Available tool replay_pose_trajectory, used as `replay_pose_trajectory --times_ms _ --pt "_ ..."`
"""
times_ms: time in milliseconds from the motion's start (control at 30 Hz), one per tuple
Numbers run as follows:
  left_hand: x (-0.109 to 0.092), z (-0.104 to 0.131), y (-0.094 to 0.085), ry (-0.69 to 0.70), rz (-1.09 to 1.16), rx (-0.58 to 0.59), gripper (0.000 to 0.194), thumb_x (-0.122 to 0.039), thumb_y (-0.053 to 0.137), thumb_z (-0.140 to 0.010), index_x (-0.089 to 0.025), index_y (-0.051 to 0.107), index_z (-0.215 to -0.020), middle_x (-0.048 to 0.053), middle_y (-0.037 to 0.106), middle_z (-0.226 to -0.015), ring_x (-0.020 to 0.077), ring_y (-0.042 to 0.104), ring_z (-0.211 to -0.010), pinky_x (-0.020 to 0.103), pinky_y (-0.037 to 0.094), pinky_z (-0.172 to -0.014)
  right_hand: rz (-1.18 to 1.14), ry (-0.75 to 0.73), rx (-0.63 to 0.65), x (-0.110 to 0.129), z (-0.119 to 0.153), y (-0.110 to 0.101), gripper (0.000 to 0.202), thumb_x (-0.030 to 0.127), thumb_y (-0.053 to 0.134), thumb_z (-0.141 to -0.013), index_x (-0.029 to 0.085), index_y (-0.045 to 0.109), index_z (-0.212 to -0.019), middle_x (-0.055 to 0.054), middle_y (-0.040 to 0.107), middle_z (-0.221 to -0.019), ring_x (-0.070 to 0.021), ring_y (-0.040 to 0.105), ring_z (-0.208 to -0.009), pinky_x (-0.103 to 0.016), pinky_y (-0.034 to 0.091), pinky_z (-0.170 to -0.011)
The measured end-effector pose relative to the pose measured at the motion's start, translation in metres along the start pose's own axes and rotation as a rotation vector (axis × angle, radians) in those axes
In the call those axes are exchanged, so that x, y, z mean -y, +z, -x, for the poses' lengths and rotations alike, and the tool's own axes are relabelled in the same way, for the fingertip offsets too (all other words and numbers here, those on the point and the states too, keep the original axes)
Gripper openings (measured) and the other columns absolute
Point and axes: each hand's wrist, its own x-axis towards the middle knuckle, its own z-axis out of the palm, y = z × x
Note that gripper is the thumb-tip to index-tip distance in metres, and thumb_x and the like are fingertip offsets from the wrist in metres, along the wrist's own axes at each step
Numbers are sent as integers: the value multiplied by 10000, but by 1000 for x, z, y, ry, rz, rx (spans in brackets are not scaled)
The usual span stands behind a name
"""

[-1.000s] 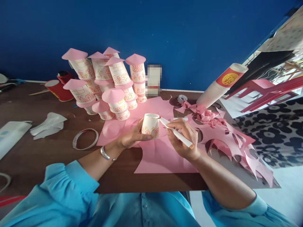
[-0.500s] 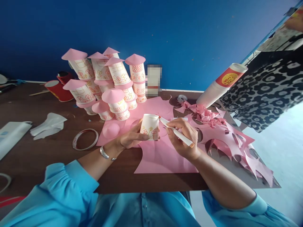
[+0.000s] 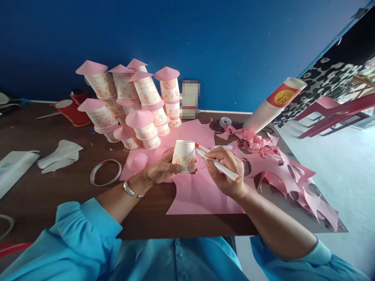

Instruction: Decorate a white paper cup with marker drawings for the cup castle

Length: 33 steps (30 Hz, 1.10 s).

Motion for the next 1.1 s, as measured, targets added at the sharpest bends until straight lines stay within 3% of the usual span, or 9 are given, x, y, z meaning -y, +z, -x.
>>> replay_pose_trajectory --times_ms 333,500,600,733,867,1100 --pt "-1 0 -1 -6 2 11 688 -361 907 -826 -223 685 -1462 135 778 -1255 319 780 -1105 584 594 -1114 6 -2 35 3 -1 -2 141 113 629 -1001 254 628 -991 9 762 -827 -158 731 -693 -280 582 -657" --pt "-4 -1 3 7 -12 8 660 -379 908 -828 -224 698 -1434 101 767 -1149 283 756 -1043 524 601 -1064 0 -20 -9 3 -1 -2 148 110 648 -994 255 656 -1025 10 764 -829 -167 733 -688 -285 591 -655" --pt "-7 -3 7 27 -96 -20 671 -361 904 -844 -231 677 -1461 86 752 -1140 257 718 -1045 435 589 -1002 -24 -68 -63 5 0 0 179 102 674 -984 249 670 -1086 -4 765 -841 -175 738 -686 -293 610 -643" --pt "-6 -4 8 31 -296 -96 823 -350 941 -829 -257 582 -1564 78 726 -1151 246 669 -1044 335 545 -869 -1 -196 -8 8 3 3 252 103 678 -984 238 669 -1197 -18 776 -855 -186 755 -688 -291 621 -593" --pt "-3 -4 8 68 -411 -92 784 -422 927 -855 -264 581 -1540 65 700 -1121 240 647 -1002 332 536 -846 51 -252 13 9 3 2 296 86 681 -975 224 659 -1236 -21 785 -849 -186 763 -693 -285 633 -604" --pt "-7 -5 11 73 -439 -58 750 -454 902 -880 -265 569 -1525 71 700 -1149 249 648 -1016 357 544 -870 95 -216 12 10 4 1 168 134 670 -1032 226 661 -1172 -23 785 -865 -178 773 -709 -293 638 -597"
